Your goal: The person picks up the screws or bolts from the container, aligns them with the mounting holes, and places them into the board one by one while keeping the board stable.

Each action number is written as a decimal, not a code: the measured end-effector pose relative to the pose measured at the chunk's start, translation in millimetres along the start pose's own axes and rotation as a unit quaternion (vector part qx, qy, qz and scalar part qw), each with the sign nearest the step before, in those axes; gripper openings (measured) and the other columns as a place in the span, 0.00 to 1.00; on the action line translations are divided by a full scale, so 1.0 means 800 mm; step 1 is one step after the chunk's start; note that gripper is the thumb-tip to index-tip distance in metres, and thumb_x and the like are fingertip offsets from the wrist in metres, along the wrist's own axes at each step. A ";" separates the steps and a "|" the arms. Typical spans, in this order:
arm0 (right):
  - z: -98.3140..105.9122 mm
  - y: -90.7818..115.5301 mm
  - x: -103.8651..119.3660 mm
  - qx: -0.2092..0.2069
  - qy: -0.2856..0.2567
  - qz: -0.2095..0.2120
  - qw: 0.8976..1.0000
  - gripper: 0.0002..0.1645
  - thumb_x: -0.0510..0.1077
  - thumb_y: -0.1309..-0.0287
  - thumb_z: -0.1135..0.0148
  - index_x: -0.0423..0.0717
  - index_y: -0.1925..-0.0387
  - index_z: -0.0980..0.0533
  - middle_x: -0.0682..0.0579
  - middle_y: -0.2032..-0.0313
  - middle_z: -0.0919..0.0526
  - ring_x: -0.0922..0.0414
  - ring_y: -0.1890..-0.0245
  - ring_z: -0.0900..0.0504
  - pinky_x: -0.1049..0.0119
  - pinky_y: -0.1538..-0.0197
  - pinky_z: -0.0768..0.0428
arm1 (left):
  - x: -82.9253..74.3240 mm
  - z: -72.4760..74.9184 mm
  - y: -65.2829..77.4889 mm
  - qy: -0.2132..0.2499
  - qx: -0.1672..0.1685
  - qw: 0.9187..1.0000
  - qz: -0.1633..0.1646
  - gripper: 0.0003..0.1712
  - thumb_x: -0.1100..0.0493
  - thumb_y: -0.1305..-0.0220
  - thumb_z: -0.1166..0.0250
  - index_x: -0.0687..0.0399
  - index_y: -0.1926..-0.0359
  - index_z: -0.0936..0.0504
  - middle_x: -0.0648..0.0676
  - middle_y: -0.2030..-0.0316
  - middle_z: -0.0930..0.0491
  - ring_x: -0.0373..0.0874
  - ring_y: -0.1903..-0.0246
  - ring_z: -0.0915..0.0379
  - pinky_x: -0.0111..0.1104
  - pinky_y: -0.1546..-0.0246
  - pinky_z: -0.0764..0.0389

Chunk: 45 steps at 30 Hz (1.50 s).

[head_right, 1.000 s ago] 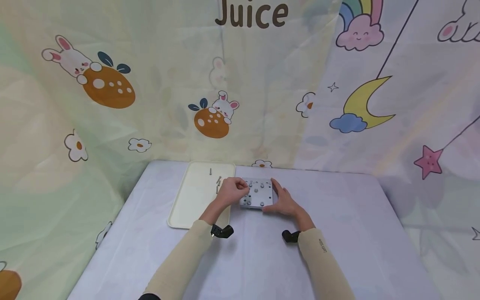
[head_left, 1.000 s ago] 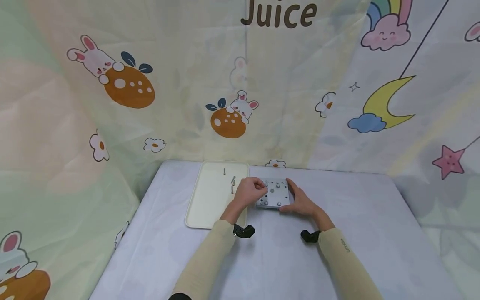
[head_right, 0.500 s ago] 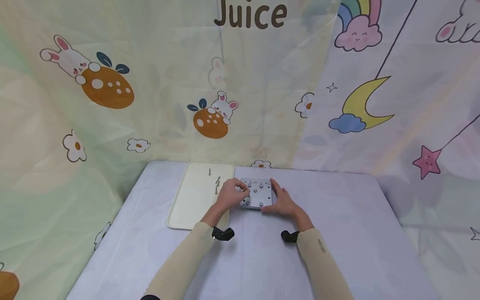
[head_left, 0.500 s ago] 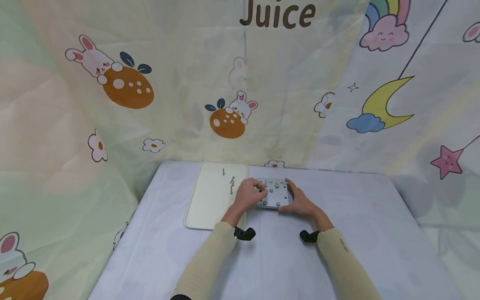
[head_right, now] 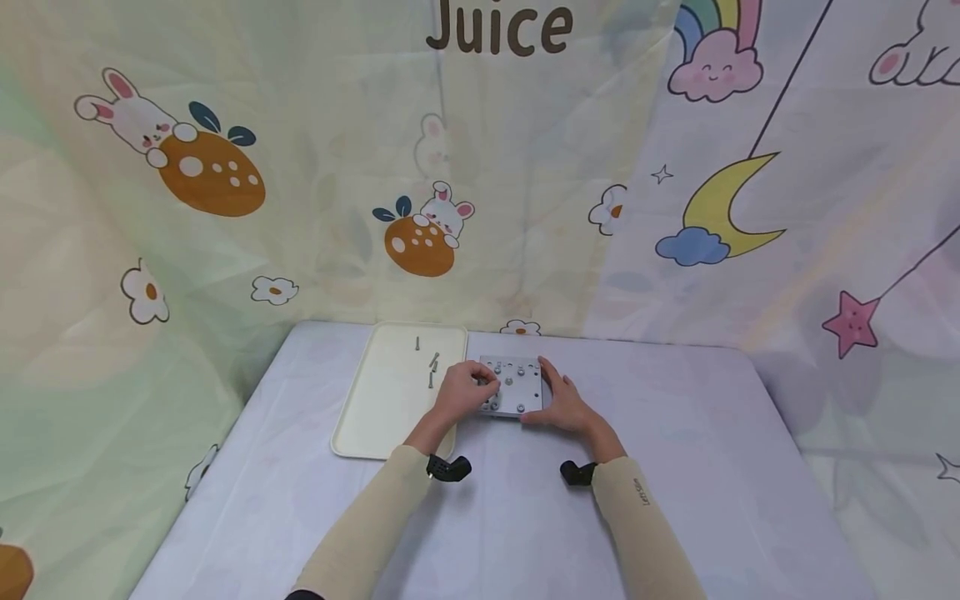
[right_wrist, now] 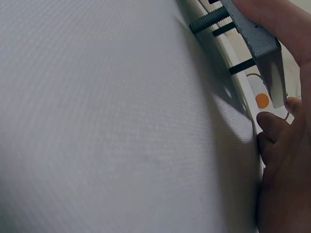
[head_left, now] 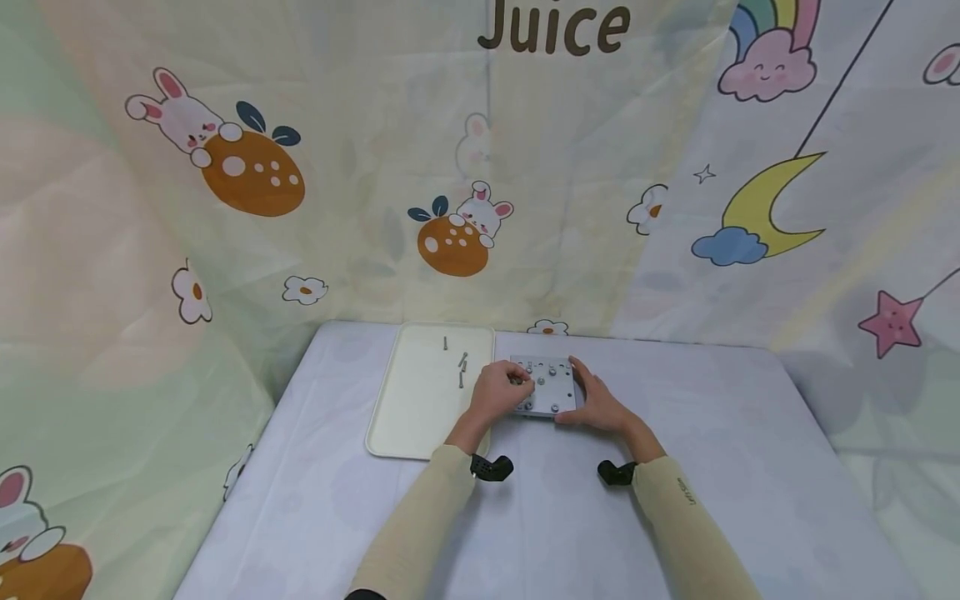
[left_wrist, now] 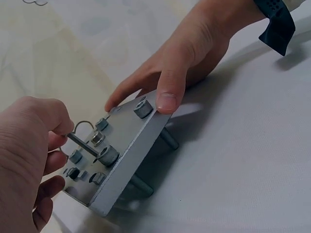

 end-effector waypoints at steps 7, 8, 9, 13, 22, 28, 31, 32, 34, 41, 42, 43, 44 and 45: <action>-0.001 0.000 0.001 0.000 0.003 0.000 1.000 0.77 0.70 0.65 0.25 0.54 0.23 0.62 0.40 0.27 0.48 0.41 0.27 0.56 0.41 0.31 0.61 | 0.001 0.000 -0.003 -0.009 0.007 1.000 0.009 0.04 0.53 0.41 0.33 0.45 0.69 0.14 0.40 0.73 0.20 0.35 0.70 0.26 0.31 0.67 0.24; -0.001 -0.001 0.000 0.000 0.004 -0.001 1.000 0.77 0.70 0.65 0.25 0.54 0.23 0.62 0.40 0.27 0.48 0.41 0.27 0.56 0.41 0.31 0.61 | 0.001 0.000 -0.003 -0.008 0.009 1.000 0.009 0.04 0.53 0.41 0.33 0.45 0.69 0.14 0.40 0.72 0.20 0.35 0.70 0.25 0.31 0.67 0.24; -0.001 -0.001 -0.001 0.000 0.004 -0.002 1.000 0.77 0.70 0.65 0.25 0.55 0.23 0.62 0.40 0.27 0.48 0.41 0.27 0.55 0.41 0.31 0.59 | 0.001 0.000 -0.003 -0.010 0.010 1.000 0.009 0.04 0.53 0.41 0.33 0.45 0.69 0.14 0.40 0.72 0.20 0.35 0.70 0.25 0.31 0.67 0.24; 0.000 -0.002 -0.003 0.000 0.000 -0.007 1.000 0.77 0.70 0.65 0.24 0.56 0.23 0.62 0.40 0.27 0.48 0.40 0.28 0.56 0.38 0.33 0.56 | 0.004 -0.001 -0.004 -0.010 0.017 1.000 0.010 0.04 0.53 0.41 0.33 0.46 0.68 0.14 0.41 0.71 0.20 0.35 0.70 0.25 0.30 0.67 0.24; 0.000 -0.003 -0.006 0.005 -0.006 -0.007 1.000 0.77 0.70 0.65 0.25 0.56 0.23 0.63 0.39 0.27 0.48 0.39 0.28 0.57 0.36 0.33 0.56 | 0.008 0.001 -0.001 -0.018 0.018 1.000 0.013 0.03 0.54 0.43 0.33 0.44 0.70 0.13 0.40 0.69 0.20 0.36 0.65 0.27 0.34 0.61 0.24; 0.001 -0.002 -0.006 0.003 -0.002 0.000 1.000 0.78 0.71 0.66 0.25 0.55 0.23 0.62 0.40 0.27 0.47 0.39 0.28 0.55 0.38 0.33 0.54 | 0.015 0.007 0.007 -0.016 0.023 0.999 0.018 0.04 0.51 0.45 0.32 0.43 0.69 0.14 0.40 0.64 0.20 0.38 0.60 0.27 0.37 0.56 0.24; 0.002 -0.002 -0.006 0.003 -0.001 0.000 1.000 0.78 0.71 0.66 0.24 0.54 0.23 0.62 0.40 0.28 0.46 0.40 0.28 0.54 0.38 0.33 0.54 | 0.019 0.011 0.009 -0.014 0.031 0.999 0.016 0.05 0.51 0.44 0.32 0.43 0.67 0.14 0.41 0.62 0.20 0.39 0.57 0.26 0.36 0.55 0.24; 0.002 -0.002 -0.006 0.002 -0.001 -0.001 1.000 0.78 0.71 0.67 0.24 0.54 0.23 0.62 0.40 0.28 0.46 0.40 0.28 0.54 0.38 0.33 0.55 | 0.019 0.012 0.010 -0.012 0.035 0.999 0.012 0.05 0.52 0.43 0.32 0.44 0.66 0.14 0.42 0.61 0.20 0.39 0.56 0.26 0.37 0.54 0.24; 0.003 -0.001 -0.005 0.001 -0.005 -0.003 1.000 0.78 0.70 0.67 0.24 0.54 0.23 0.61 0.40 0.28 0.46 0.40 0.28 0.54 0.39 0.32 0.55 | 0.021 0.013 0.011 -0.014 0.044 0.999 0.005 0.06 0.52 0.42 0.33 0.44 0.64 0.14 0.42 0.59 0.21 0.40 0.54 0.26 0.37 0.53 0.24; 0.003 -0.002 -0.002 0.005 -0.001 0.000 1.000 0.78 0.70 0.66 0.24 0.55 0.23 0.62 0.40 0.27 0.47 0.40 0.28 0.53 0.38 0.33 0.54 | 0.030 0.019 0.017 -0.035 0.041 0.999 0.000 0.08 0.52 0.42 0.34 0.44 0.61 0.15 0.42 0.59 0.22 0.40 0.54 0.26 0.35 0.54 0.24; 0.002 -0.001 -0.001 0.006 -0.001 0.003 1.000 0.78 0.69 0.65 0.24 0.54 0.23 0.62 0.40 0.28 0.47 0.39 0.28 0.53 0.38 0.33 0.54 | 0.032 0.020 0.018 -0.043 0.038 0.998 0.000 0.09 0.52 0.43 0.34 0.44 0.61 0.15 0.42 0.59 0.22 0.40 0.55 0.26 0.35 0.54 0.25; 0.002 -0.001 -0.001 0.006 -0.002 0.003 1.000 0.78 0.69 0.65 0.24 0.54 0.23 0.62 0.40 0.28 0.47 0.40 0.28 0.53 0.38 0.33 0.53 | 0.034 0.022 0.020 -0.049 0.037 0.998 -0.003 0.09 0.52 0.43 0.34 0.44 0.61 0.15 0.42 0.59 0.22 0.40 0.55 0.26 0.35 0.54 0.25; 0.002 -0.001 -0.002 0.005 -0.004 0.000 1.000 0.78 0.69 0.66 0.23 0.55 0.23 0.62 0.40 0.27 0.47 0.41 0.28 0.53 0.39 0.33 0.53 | 0.037 0.024 0.022 -0.056 0.036 0.998 -0.005 0.09 0.53 0.43 0.34 0.44 0.61 0.14 0.42 0.60 0.22 0.39 0.56 0.26 0.35 0.55 0.25; 0.002 -0.001 -0.002 0.005 -0.005 0.000 1.000 0.78 0.69 0.66 0.23 0.55 0.23 0.62 0.41 0.27 0.47 0.41 0.28 0.53 0.40 0.32 0.53 | 0.039 0.026 0.023 -0.062 0.035 0.997 -0.006 0.09 0.53 0.43 0.34 0.44 0.61 0.14 0.42 0.60 0.22 0.39 0.57 0.26 0.35 0.55 0.25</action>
Point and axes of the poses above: each hand's wrist, its own y-axis away from the middle knuckle, its own z-axis out of the back of the hand, x = y × z, the point moved 4 cm from there along -y, towards the middle knuckle
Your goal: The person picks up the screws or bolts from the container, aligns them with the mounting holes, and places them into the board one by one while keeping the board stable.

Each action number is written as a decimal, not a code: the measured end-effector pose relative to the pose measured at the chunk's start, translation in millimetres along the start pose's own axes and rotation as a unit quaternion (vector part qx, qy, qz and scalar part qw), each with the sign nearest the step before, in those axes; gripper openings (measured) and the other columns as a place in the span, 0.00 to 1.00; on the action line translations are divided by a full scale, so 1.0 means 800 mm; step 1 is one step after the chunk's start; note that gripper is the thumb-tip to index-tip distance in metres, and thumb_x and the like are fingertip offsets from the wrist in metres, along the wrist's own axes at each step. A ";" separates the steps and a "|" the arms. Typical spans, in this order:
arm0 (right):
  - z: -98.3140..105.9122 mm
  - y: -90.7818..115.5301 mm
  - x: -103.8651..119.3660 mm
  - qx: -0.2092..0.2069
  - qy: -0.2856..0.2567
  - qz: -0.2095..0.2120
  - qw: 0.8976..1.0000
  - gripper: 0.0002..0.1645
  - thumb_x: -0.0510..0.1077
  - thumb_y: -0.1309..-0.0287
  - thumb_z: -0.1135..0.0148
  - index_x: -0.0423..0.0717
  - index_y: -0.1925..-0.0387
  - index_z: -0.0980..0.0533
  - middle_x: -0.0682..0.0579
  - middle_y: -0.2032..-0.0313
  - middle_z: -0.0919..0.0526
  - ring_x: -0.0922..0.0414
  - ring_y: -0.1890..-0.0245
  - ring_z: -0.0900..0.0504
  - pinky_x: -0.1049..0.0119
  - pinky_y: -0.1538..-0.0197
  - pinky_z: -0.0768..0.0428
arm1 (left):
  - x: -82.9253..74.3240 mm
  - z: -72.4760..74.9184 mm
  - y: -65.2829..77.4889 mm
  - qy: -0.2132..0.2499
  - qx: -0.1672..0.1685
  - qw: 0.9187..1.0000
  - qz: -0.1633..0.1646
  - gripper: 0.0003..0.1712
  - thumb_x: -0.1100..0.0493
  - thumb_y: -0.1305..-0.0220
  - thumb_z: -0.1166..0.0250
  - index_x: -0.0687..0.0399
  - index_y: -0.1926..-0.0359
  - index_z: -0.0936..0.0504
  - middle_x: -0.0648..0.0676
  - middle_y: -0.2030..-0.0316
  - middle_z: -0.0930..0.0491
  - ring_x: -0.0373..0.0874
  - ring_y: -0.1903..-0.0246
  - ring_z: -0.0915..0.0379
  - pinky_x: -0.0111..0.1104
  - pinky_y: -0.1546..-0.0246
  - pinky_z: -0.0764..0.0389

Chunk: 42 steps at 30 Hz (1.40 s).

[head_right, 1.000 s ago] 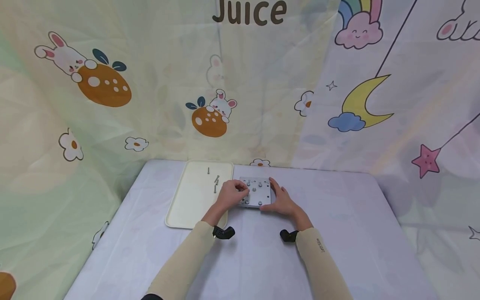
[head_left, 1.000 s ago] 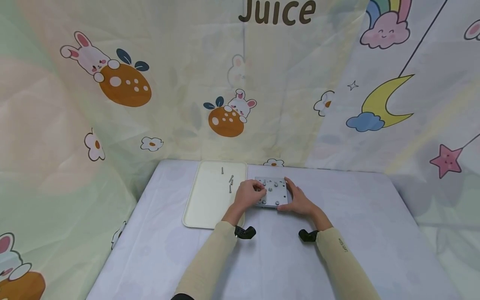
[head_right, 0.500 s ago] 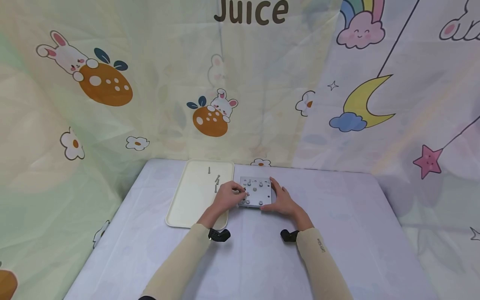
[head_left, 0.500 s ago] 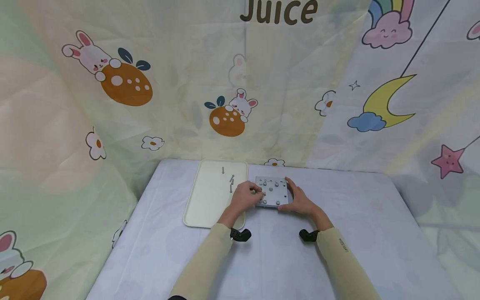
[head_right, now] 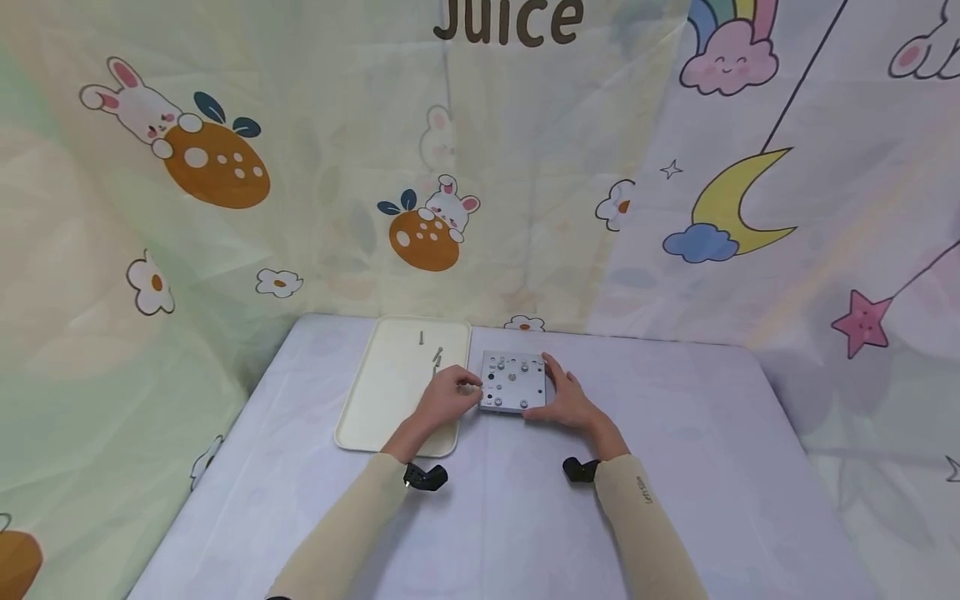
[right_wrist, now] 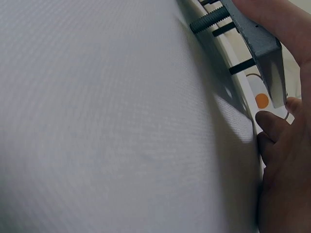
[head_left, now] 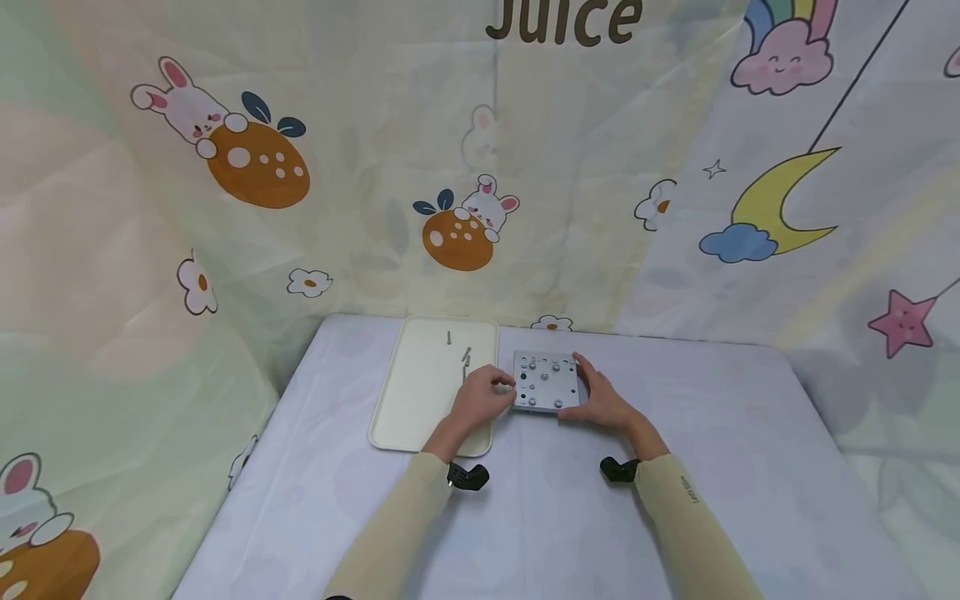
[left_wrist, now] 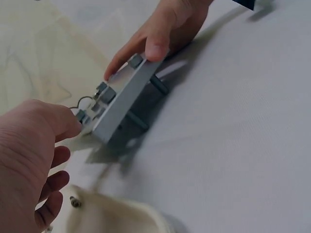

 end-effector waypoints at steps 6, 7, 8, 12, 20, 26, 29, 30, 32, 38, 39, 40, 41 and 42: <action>0.001 -0.001 -0.005 -0.004 0.000 0.000 1.000 0.78 0.69 0.66 0.24 0.57 0.23 0.63 0.42 0.27 0.47 0.42 0.27 0.54 0.40 0.32 0.56 | 0.018 0.014 0.010 -0.021 -0.024 0.999 -0.013 0.09 0.53 0.42 0.33 0.48 0.60 0.14 0.45 0.62 0.19 0.40 0.59 0.25 0.34 0.58 0.24; 0.001 -0.001 -0.006 -0.003 0.000 0.000 1.000 0.78 0.69 0.66 0.24 0.57 0.23 0.63 0.41 0.27 0.48 0.42 0.27 0.55 0.40 0.32 0.57 | 0.022 0.017 0.012 -0.024 -0.031 0.999 -0.014 0.09 0.53 0.42 0.33 0.48 0.60 0.14 0.45 0.62 0.19 0.40 0.60 0.25 0.34 0.58 0.24; 0.001 -0.001 -0.006 -0.003 0.000 -0.001 1.000 0.78 0.70 0.66 0.24 0.57 0.23 0.63 0.41 0.27 0.48 0.42 0.27 0.55 0.40 0.32 0.57 | 0.027 0.021 0.014 -0.026 -0.037 0.999 -0.013 0.09 0.54 0.42 0.32 0.48 0.60 0.14 0.45 0.62 0.20 0.40 0.60 0.25 0.34 0.59 0.24; 0.002 -0.001 -0.007 -0.001 0.001 -0.004 1.000 0.78 0.70 0.66 0.24 0.57 0.23 0.63 0.42 0.27 0.48 0.42 0.27 0.55 0.41 0.31 0.59 | 0.045 0.031 0.022 -0.036 -0.055 0.998 -0.005 0.09 0.54 0.43 0.32 0.47 0.61 0.14 0.44 0.65 0.22 0.39 0.64 0.27 0.34 0.61 0.25; 0.006 0.001 -0.008 -0.006 0.007 0.003 1.000 0.77 0.68 0.64 0.24 0.55 0.23 0.63 0.41 0.27 0.47 0.43 0.27 0.54 0.44 0.30 0.64 | 0.059 0.038 0.025 -0.050 -0.062 0.997 0.006 0.08 0.55 0.44 0.30 0.49 0.63 0.14 0.45 0.67 0.23 0.39 0.66 0.28 0.34 0.63 0.26; 0.004 0.002 -0.006 -0.001 0.007 -0.002 1.000 0.77 0.67 0.63 0.24 0.54 0.23 0.64 0.40 0.27 0.48 0.42 0.27 0.55 0.42 0.31 0.62 | 0.057 0.027 0.014 -0.096 -0.081 0.992 0.022 0.13 0.48 0.45 0.30 0.50 0.64 0.12 0.45 0.69 0.22 0.39 0.68 0.27 0.33 0.66 0.25; 0.003 0.002 -0.005 0.000 0.004 -0.001 1.000 0.77 0.67 0.63 0.24 0.54 0.23 0.64 0.40 0.27 0.48 0.41 0.27 0.55 0.41 0.31 0.61 | 0.055 0.021 0.010 -0.114 -0.096 0.988 0.040 0.14 0.46 0.46 0.30 0.50 0.65 0.12 0.46 0.70 0.22 0.40 0.70 0.27 0.33 0.69 0.25; 0.003 0.002 -0.005 -0.001 0.004 0.001 1.000 0.77 0.67 0.63 0.24 0.54 0.23 0.64 0.40 0.27 0.48 0.41 0.27 0.55 0.41 0.31 0.62 | 0.054 0.020 0.008 -0.119 -0.101 0.987 0.045 0.14 0.46 0.47 0.30 0.50 0.66 0.12 0.46 0.71 0.22 0.40 0.71 0.26 0.33 0.70 0.25; 0.002 0.001 -0.005 -0.001 0.002 0.003 1.000 0.77 0.67 0.63 0.24 0.54 0.23 0.64 0.40 0.27 0.48 0.41 0.27 0.54 0.41 0.31 0.61 | 0.052 0.018 0.006 -0.123 -0.111 0.985 0.057 0.14 0.46 0.47 0.30 0.51 0.67 0.12 0.47 0.71 0.21 0.41 0.71 0.25 0.33 0.71 0.24; 0.000 0.001 -0.004 -0.004 0.000 0.005 1.000 0.77 0.68 0.63 0.24 0.54 0.23 0.63 0.40 0.27 0.48 0.41 0.28 0.54 0.40 0.31 0.59 | 0.049 0.012 0.001 -0.155 -0.131 0.976 0.076 0.15 0.45 0.46 0.32 0.51 0.70 0.12 0.48 0.74 0.17 0.41 0.76 0.23 0.31 0.76 0.25; 0.000 0.001 -0.003 -0.004 -0.001 0.006 1.000 0.77 0.68 0.63 0.24 0.54 0.23 0.63 0.39 0.27 0.48 0.41 0.28 0.54 0.40 0.32 0.59 | 0.049 0.012 0.000 -0.160 -0.134 0.975 0.077 0.14 0.46 0.46 0.32 0.52 0.70 0.11 0.48 0.75 0.17 0.40 0.78 0.23 0.31 0.77 0.25; 0.000 0.001 -0.002 -0.005 -0.003 0.006 1.000 0.76 0.68 0.63 0.24 0.54 0.23 0.63 0.40 0.27 0.48 0.41 0.28 0.54 0.40 0.32 0.59 | 0.049 0.012 0.000 -0.162 -0.136 0.974 0.077 0.13 0.47 0.46 0.33 0.52 0.71 0.12 0.48 0.76 0.17 0.39 0.79 0.24 0.30 0.78 0.26; 0.000 0.002 -0.001 -0.005 -0.004 0.007 1.000 0.76 0.68 0.63 0.24 0.54 0.23 0.63 0.40 0.27 0.48 0.41 0.28 0.55 0.40 0.32 0.58 | 0.049 0.012 0.000 -0.163 -0.139 0.974 0.078 0.13 0.48 0.47 0.33 0.52 0.71 0.12 0.48 0.77 0.17 0.39 0.80 0.25 0.30 0.79 0.26; 0.000 0.002 0.000 -0.005 -0.004 0.006 1.000 0.76 0.68 0.63 0.24 0.54 0.23 0.63 0.40 0.27 0.48 0.41 0.28 0.55 0.40 0.32 0.58 | 0.048 0.012 0.000 -0.162 -0.142 0.973 0.079 0.12 0.49 0.47 0.33 0.52 0.71 0.12 0.48 0.77 0.17 0.39 0.81 0.25 0.30 0.79 0.26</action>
Point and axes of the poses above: each hand's wrist, its own y-axis away from the middle knuckle, its own z-axis out of the back of the hand, x = y × z, the point moved 4 cm from there along -y, towards the middle knuckle
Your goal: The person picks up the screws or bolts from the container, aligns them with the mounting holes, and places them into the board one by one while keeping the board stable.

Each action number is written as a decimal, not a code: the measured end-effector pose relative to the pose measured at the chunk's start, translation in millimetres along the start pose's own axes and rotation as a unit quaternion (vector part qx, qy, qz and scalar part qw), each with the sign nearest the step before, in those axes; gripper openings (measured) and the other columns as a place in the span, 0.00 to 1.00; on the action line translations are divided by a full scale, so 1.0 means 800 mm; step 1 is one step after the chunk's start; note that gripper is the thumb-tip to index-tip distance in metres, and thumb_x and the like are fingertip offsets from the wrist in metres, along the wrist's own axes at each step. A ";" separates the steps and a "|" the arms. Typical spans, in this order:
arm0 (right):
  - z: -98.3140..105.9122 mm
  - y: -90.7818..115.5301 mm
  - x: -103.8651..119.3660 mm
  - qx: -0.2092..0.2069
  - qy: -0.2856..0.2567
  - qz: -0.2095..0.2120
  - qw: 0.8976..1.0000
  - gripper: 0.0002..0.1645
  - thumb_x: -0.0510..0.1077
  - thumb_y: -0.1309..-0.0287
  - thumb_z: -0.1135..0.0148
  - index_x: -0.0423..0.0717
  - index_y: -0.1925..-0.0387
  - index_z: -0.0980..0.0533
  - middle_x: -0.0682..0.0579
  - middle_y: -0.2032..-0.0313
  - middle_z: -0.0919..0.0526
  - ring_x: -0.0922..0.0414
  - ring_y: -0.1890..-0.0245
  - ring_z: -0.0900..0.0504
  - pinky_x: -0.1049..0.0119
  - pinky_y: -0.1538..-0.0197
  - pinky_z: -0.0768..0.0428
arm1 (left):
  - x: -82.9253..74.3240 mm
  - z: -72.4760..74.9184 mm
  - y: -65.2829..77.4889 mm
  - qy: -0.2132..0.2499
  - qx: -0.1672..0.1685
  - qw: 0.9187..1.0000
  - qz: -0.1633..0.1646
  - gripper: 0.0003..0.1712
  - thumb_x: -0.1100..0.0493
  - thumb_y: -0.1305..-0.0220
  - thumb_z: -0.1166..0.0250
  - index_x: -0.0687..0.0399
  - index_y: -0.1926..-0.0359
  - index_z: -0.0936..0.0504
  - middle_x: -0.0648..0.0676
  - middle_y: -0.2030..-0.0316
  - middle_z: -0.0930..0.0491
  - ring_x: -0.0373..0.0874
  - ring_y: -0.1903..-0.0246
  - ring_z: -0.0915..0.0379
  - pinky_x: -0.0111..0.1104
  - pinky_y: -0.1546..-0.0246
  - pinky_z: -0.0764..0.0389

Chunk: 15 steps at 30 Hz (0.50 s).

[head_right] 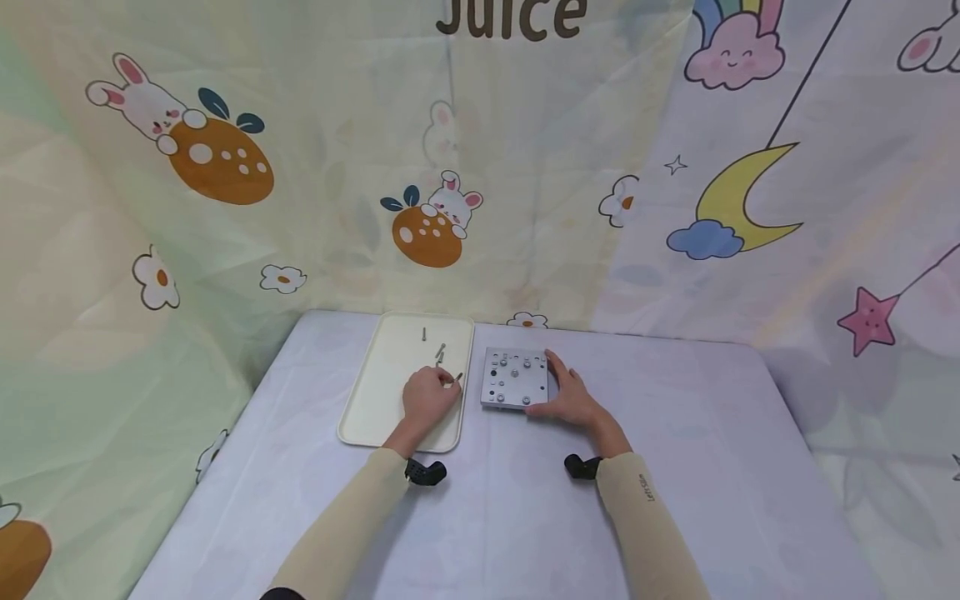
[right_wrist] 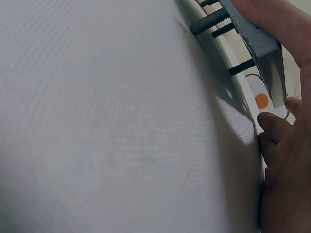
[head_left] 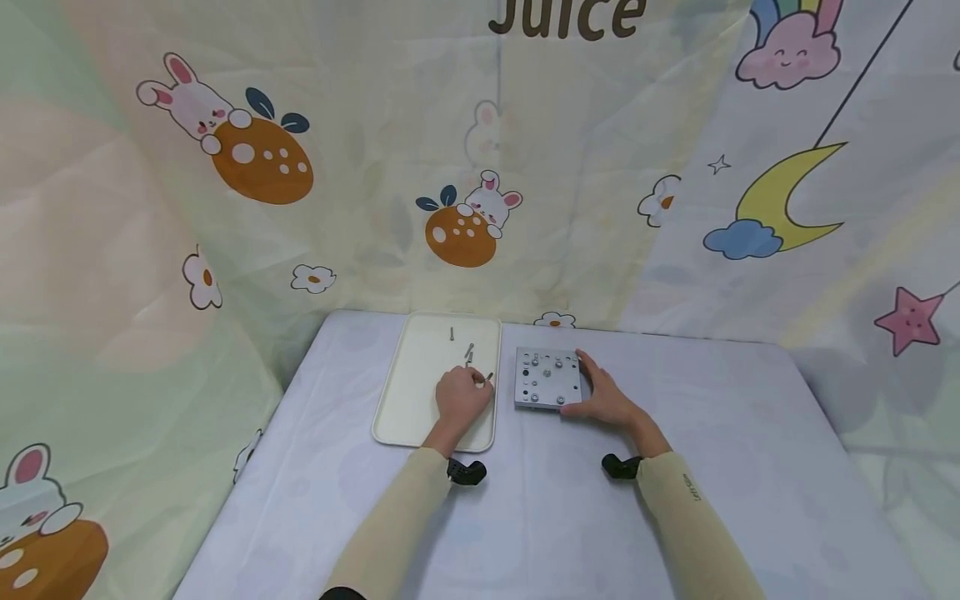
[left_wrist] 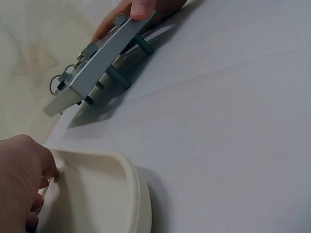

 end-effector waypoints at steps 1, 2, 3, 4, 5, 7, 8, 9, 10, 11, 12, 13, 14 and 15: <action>0.000 0.000 0.001 -0.001 0.000 0.000 1.000 0.76 0.68 0.63 0.24 0.55 0.23 0.63 0.40 0.27 0.48 0.41 0.27 0.55 0.40 0.32 0.58 | 0.000 0.001 0.000 0.001 -0.002 1.000 0.001 0.11 0.50 0.48 0.33 0.53 0.71 0.12 0.48 0.77 0.17 0.38 0.81 0.25 0.30 0.80 0.26; 0.000 0.000 0.002 0.000 -0.001 0.000 1.000 0.76 0.68 0.63 0.24 0.55 0.23 0.63 0.40 0.27 0.48 0.41 0.27 0.55 0.40 0.32 0.59 | -0.001 0.001 -0.001 0.004 -0.004 1.000 0.003 0.11 0.51 0.48 0.32 0.53 0.71 0.12 0.49 0.77 0.17 0.39 0.81 0.25 0.30 0.80 0.26; 0.000 0.000 0.002 -0.001 0.000 -0.001 1.000 0.76 0.68 0.63 0.24 0.55 0.23 0.63 0.41 0.27 0.48 0.41 0.27 0.56 0.40 0.31 0.59 | -0.001 0.002 -0.001 0.007 -0.005 1.000 0.005 0.11 0.51 0.48 0.32 0.54 0.71 0.12 0.49 0.77 0.17 0.39 0.81 0.25 0.31 0.79 0.26; 0.001 -0.001 0.002 -0.001 0.001 0.000 1.000 0.76 0.68 0.63 0.24 0.55 0.23 0.63 0.41 0.27 0.48 0.41 0.27 0.56 0.40 0.31 0.59 | -0.001 0.003 -0.001 0.011 -0.005 1.000 0.009 0.12 0.51 0.48 0.32 0.54 0.70 0.11 0.49 0.76 0.16 0.39 0.80 0.25 0.31 0.79 0.25; 0.001 -0.001 0.002 -0.002 0.003 -0.001 1.000 0.76 0.68 0.63 0.24 0.55 0.23 0.63 0.41 0.27 0.48 0.41 0.27 0.56 0.40 0.31 0.59 | -0.002 0.003 -0.001 0.014 -0.004 1.000 0.014 0.12 0.51 0.48 0.32 0.54 0.70 0.11 0.49 0.75 0.16 0.39 0.80 0.24 0.31 0.78 0.25; 0.001 -0.002 0.002 -0.003 0.005 -0.001 1.000 0.76 0.68 0.63 0.24 0.55 0.23 0.63 0.41 0.27 0.48 0.41 0.27 0.56 0.40 0.31 0.59 | -0.003 0.005 -0.001 0.020 0.001 1.000 0.023 0.12 0.51 0.48 0.31 0.54 0.69 0.11 0.49 0.75 0.16 0.40 0.78 0.23 0.32 0.77 0.24; 0.001 -0.002 0.001 -0.003 0.006 -0.001 1.000 0.77 0.68 0.63 0.24 0.54 0.23 0.63 0.41 0.27 0.48 0.41 0.27 0.56 0.40 0.31 0.59 | -0.004 0.006 -0.001 0.024 0.004 0.999 0.028 0.12 0.51 0.48 0.31 0.54 0.69 0.11 0.49 0.74 0.16 0.40 0.77 0.22 0.32 0.77 0.24; 0.000 -0.002 0.000 -0.003 0.007 -0.001 1.000 0.77 0.68 0.63 0.24 0.54 0.23 0.63 0.41 0.27 0.48 0.40 0.27 0.56 0.40 0.32 0.58 | -0.004 0.007 -0.001 0.026 0.007 0.999 0.033 0.11 0.51 0.48 0.31 0.54 0.69 0.11 0.49 0.74 0.15 0.41 0.77 0.21 0.33 0.76 0.24; 0.000 -0.002 -0.001 -0.002 0.008 -0.001 1.000 0.77 0.68 0.63 0.24 0.54 0.23 0.63 0.41 0.27 0.49 0.40 0.27 0.57 0.39 0.32 0.58 | -0.005 0.008 0.000 0.029 0.010 0.999 0.037 0.11 0.52 0.48 0.31 0.54 0.70 0.10 0.49 0.74 0.15 0.41 0.76 0.21 0.33 0.76 0.23; 0.000 -0.002 -0.002 -0.001 0.009 -0.002 1.000 0.77 0.69 0.63 0.24 0.54 0.23 0.63 0.41 0.27 0.49 0.39 0.27 0.57 0.39 0.32 0.58 | -0.005 0.008 0.000 0.030 0.013 0.999 0.040 0.10 0.52 0.48 0.31 0.53 0.70 0.10 0.48 0.74 0.15 0.41 0.75 0.21 0.33 0.76 0.23; 0.000 -0.002 -0.003 -0.001 0.009 -0.004 1.000 0.77 0.69 0.64 0.24 0.54 0.23 0.63 0.41 0.27 0.49 0.40 0.27 0.57 0.40 0.32 0.58 | -0.006 0.009 0.000 0.032 0.016 0.998 0.043 0.10 0.53 0.48 0.31 0.53 0.70 0.10 0.48 0.74 0.15 0.41 0.75 0.20 0.34 0.75 0.23; -0.001 -0.003 -0.004 -0.001 0.010 -0.005 1.000 0.77 0.69 0.64 0.24 0.54 0.23 0.63 0.41 0.26 0.50 0.39 0.27 0.57 0.39 0.32 0.58 | -0.006 0.009 0.000 0.032 0.017 0.998 0.045 0.09 0.54 0.49 0.31 0.53 0.70 0.10 0.48 0.74 0.15 0.41 0.75 0.20 0.34 0.75 0.22; -0.001 -0.003 -0.005 0.000 0.010 -0.005 1.000 0.77 0.69 0.64 0.25 0.55 0.23 0.63 0.41 0.26 0.50 0.39 0.27 0.58 0.39 0.32 0.58 | -0.005 0.008 0.001 0.032 0.018 0.998 0.048 0.09 0.54 0.49 0.32 0.53 0.70 0.10 0.48 0.74 0.16 0.41 0.75 0.20 0.34 0.74 0.22; -0.001 -0.003 -0.005 0.000 0.010 -0.004 1.000 0.77 0.70 0.64 0.25 0.54 0.23 0.63 0.41 0.26 0.50 0.39 0.27 0.58 0.39 0.32 0.58 | -0.005 0.008 0.001 0.032 0.019 0.998 0.051 0.09 0.54 0.49 0.32 0.53 0.71 0.10 0.48 0.74 0.16 0.41 0.75 0.21 0.34 0.74 0.22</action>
Point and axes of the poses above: each hand's wrist, its own y-axis away from the middle knuckle, its own z-axis out of the back of the hand, x = y × z, the point moved 4 cm from there along -y, towards the middle knuckle
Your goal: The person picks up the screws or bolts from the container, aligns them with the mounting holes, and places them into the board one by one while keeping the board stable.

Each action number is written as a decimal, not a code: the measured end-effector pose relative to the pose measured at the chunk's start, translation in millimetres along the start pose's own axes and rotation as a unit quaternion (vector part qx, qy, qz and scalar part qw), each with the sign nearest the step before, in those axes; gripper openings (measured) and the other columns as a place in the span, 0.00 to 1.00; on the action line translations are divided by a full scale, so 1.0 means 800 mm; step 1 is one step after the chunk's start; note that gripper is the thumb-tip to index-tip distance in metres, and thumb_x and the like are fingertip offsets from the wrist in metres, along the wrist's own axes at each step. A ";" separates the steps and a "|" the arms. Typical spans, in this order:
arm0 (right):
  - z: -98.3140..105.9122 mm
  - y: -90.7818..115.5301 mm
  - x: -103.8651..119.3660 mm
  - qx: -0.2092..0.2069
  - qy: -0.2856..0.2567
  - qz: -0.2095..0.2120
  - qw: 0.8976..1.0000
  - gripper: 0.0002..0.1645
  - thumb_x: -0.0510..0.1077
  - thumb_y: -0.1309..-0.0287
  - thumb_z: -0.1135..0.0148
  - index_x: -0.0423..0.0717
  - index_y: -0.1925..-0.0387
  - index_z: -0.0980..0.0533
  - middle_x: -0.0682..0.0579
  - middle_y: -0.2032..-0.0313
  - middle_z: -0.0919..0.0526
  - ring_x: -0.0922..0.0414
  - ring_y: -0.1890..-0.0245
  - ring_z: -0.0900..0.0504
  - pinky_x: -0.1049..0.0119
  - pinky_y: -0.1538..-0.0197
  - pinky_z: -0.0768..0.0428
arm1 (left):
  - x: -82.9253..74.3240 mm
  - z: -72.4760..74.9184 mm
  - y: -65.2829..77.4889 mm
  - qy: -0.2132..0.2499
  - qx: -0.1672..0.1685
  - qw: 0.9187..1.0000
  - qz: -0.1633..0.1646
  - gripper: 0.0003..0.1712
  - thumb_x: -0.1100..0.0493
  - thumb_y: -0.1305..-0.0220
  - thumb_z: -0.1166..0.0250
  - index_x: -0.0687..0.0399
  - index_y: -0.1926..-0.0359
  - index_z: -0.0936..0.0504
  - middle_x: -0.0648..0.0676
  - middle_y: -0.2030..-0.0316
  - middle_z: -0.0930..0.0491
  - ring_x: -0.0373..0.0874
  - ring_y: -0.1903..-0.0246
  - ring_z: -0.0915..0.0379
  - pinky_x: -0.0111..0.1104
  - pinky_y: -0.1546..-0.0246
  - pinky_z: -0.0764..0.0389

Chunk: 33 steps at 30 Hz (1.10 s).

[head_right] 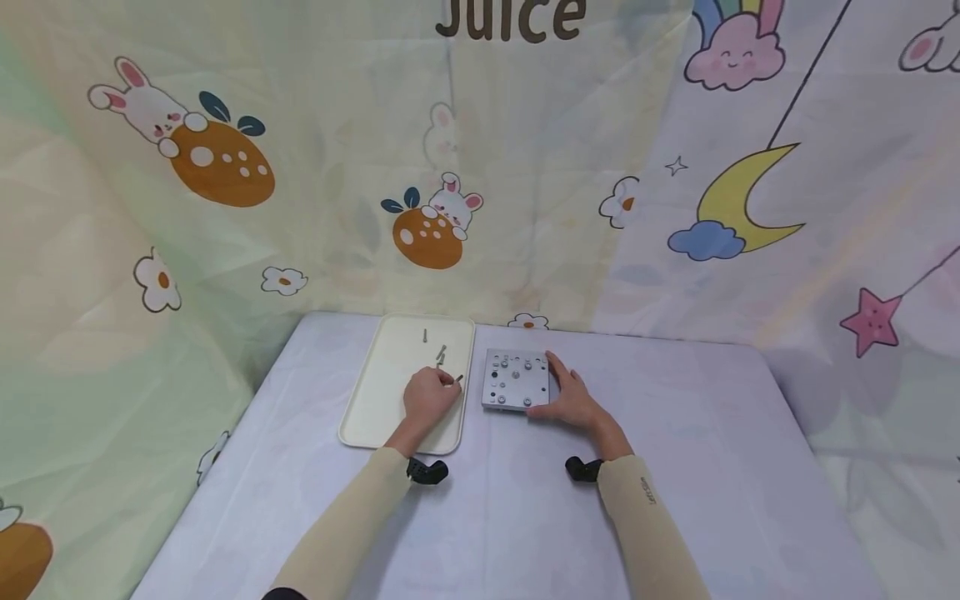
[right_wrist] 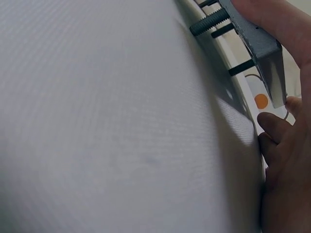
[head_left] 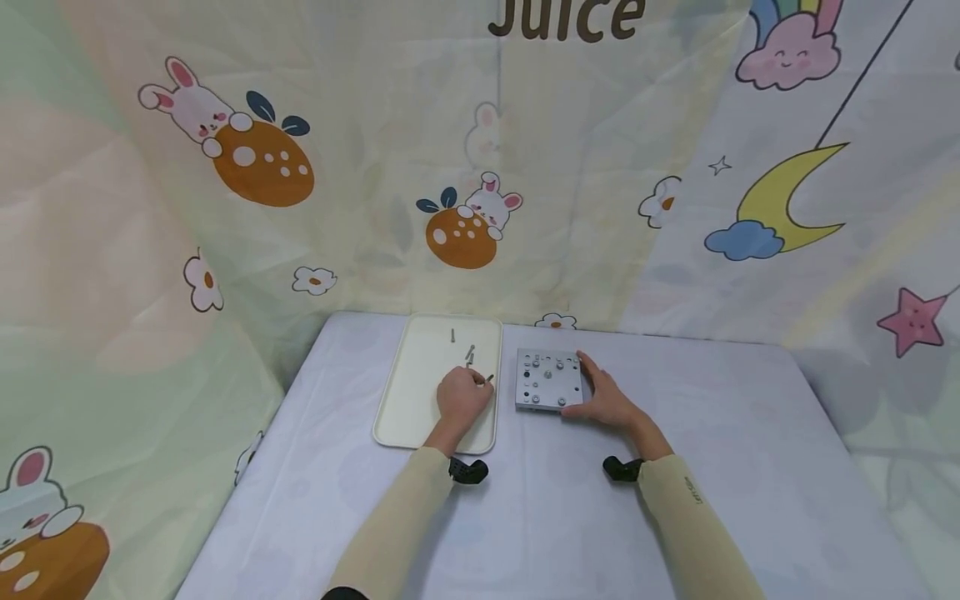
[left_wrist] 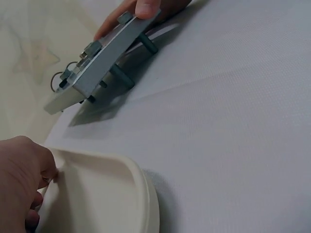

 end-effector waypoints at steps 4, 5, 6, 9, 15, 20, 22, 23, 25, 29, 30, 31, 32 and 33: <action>0.000 0.002 0.000 -0.001 0.000 -0.001 1.000 0.77 0.70 0.63 0.25 0.54 0.23 0.63 0.40 0.26 0.51 0.37 0.28 0.58 0.38 0.32 0.58 | 0.001 -0.002 0.000 0.007 0.000 1.000 0.003 0.09 0.53 0.52 0.32 0.53 0.73 0.12 0.47 0.76 0.17 0.40 0.77 0.23 0.33 0.75 0.23; 0.000 0.002 0.000 -0.001 0.000 -0.001 1.000 0.77 0.69 0.63 0.25 0.55 0.23 0.63 0.40 0.26 0.51 0.37 0.28 0.59 0.38 0.32 0.58 | 0.002 -0.003 0.000 0.009 0.000 1.000 0.002 0.08 0.53 0.52 0.31 0.52 0.74 0.12 0.47 0.77 0.18 0.39 0.78 0.24 0.33 0.76 0.24; 0.000 0.003 0.000 -0.001 -0.001 -0.004 1.000 0.77 0.69 0.63 0.25 0.55 0.23 0.63 0.41 0.26 0.51 0.38 0.28 0.59 0.38 0.32 0.59 | 0.002 -0.003 0.000 0.013 -0.002 1.000 -0.002 0.08 0.53 0.52 0.31 0.52 0.75 0.12 0.46 0.78 0.18 0.38 0.79 0.25 0.32 0.77 0.24; 0.000 0.005 0.002 -0.001 -0.003 -0.008 1.000 0.76 0.69 0.63 0.25 0.56 0.23 0.63 0.41 0.26 0.50 0.38 0.27 0.59 0.39 0.32 0.59 | 0.001 -0.001 0.000 0.029 -0.005 0.999 -0.020 0.07 0.53 0.53 0.31 0.50 0.77 0.13 0.45 0.80 0.20 0.37 0.81 0.26 0.32 0.79 0.26; 0.001 0.007 0.008 -0.001 -0.007 -0.001 1.000 0.76 0.68 0.63 0.25 0.55 0.23 0.62 0.41 0.26 0.50 0.37 0.28 0.59 0.38 0.32 0.56 | -0.001 0.007 -0.006 0.031 -0.014 0.998 -0.048 0.05 0.54 0.54 0.34 0.47 0.80 0.15 0.43 0.82 0.21 0.36 0.84 0.29 0.31 0.82 0.28; 0.002 0.007 0.008 -0.003 -0.006 -0.007 1.000 0.76 0.68 0.63 0.25 0.57 0.23 0.62 0.42 0.26 0.51 0.35 0.28 0.62 0.37 0.33 0.58 | -0.015 0.016 -0.016 0.015 -0.010 0.997 -0.074 0.06 0.52 0.55 0.34 0.47 0.80 0.15 0.42 0.82 0.21 0.36 0.84 0.29 0.32 0.81 0.28; 0.003 0.007 0.006 -0.003 -0.006 -0.010 1.000 0.76 0.68 0.63 0.25 0.57 0.23 0.63 0.42 0.26 0.51 0.35 0.28 0.63 0.36 0.33 0.58 | -0.023 0.020 -0.019 0.012 -0.003 0.997 -0.081 0.07 0.52 0.54 0.34 0.47 0.80 0.15 0.42 0.82 0.21 0.36 0.83 0.29 0.32 0.81 0.28; 0.003 0.007 0.006 -0.002 -0.007 -0.011 1.000 0.76 0.69 0.63 0.25 0.57 0.23 0.63 0.42 0.26 0.51 0.34 0.28 0.63 0.36 0.33 0.58 | -0.028 0.022 -0.021 0.008 0.000 0.996 -0.084 0.07 0.51 0.54 0.34 0.47 0.80 0.15 0.42 0.83 0.22 0.36 0.83 0.29 0.31 0.81 0.28; 0.002 0.007 0.005 -0.002 -0.011 -0.009 1.000 0.76 0.69 0.64 0.25 0.57 0.23 0.62 0.42 0.26 0.51 0.34 0.28 0.63 0.35 0.34 0.57 | -0.035 0.026 -0.024 0.004 0.003 0.996 -0.087 0.07 0.51 0.54 0.34 0.48 0.80 0.15 0.42 0.84 0.23 0.36 0.83 0.29 0.31 0.81 0.29; -0.001 0.004 0.001 -0.005 -0.012 -0.004 1.000 0.76 0.70 0.64 0.25 0.59 0.23 0.62 0.43 0.26 0.50 0.35 0.28 0.62 0.36 0.33 0.57 | -0.048 0.033 -0.032 0.001 0.000 0.996 -0.094 0.07 0.51 0.55 0.34 0.48 0.77 0.14 0.41 0.83 0.23 0.37 0.81 0.28 0.31 0.79 0.28; -0.002 0.003 0.000 -0.005 -0.011 -0.004 1.000 0.76 0.70 0.64 0.25 0.59 0.23 0.63 0.44 0.26 0.50 0.35 0.28 0.62 0.36 0.33 0.57 | -0.051 0.033 -0.034 0.002 -0.002 0.995 -0.095 0.07 0.51 0.55 0.35 0.47 0.77 0.13 0.41 0.82 0.22 0.37 0.79 0.28 0.31 0.78 0.28; -0.002 0.003 0.000 -0.006 -0.008 -0.005 1.000 0.76 0.70 0.64 0.25 0.60 0.23 0.63 0.44 0.26 0.51 0.35 0.28 0.62 0.36 0.33 0.57 | -0.054 0.034 -0.035 0.003 -0.003 0.995 -0.098 0.07 0.51 0.55 0.35 0.47 0.76 0.13 0.41 0.81 0.22 0.38 0.77 0.28 0.32 0.76 0.28; -0.002 0.003 -0.001 -0.006 -0.007 -0.009 1.000 0.76 0.70 0.64 0.25 0.60 0.23 0.63 0.44 0.26 0.51 0.35 0.28 0.62 0.36 0.33 0.56 | -0.058 0.036 -0.036 0.008 -0.005 0.995 -0.102 0.07 0.52 0.55 0.35 0.47 0.75 0.13 0.41 0.79 0.21 0.39 0.75 0.27 0.32 0.75 0.27; -0.002 0.003 -0.002 -0.006 -0.005 -0.013 1.000 0.76 0.70 0.64 0.25 0.61 0.23 0.63 0.44 0.26 0.51 0.35 0.28 0.63 0.36 0.33 0.56 | -0.061 0.037 -0.036 0.010 -0.008 0.994 -0.107 0.07 0.52 0.55 0.35 0.47 0.75 0.13 0.41 0.78 0.21 0.40 0.73 0.27 0.33 0.74 0.27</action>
Point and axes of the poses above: each hand's wrist, its own y-axis away from the middle knuckle, its own z-axis out of the back of the hand, x = y × z, the point moved 4 cm from there along -y, towards the middle knuckle
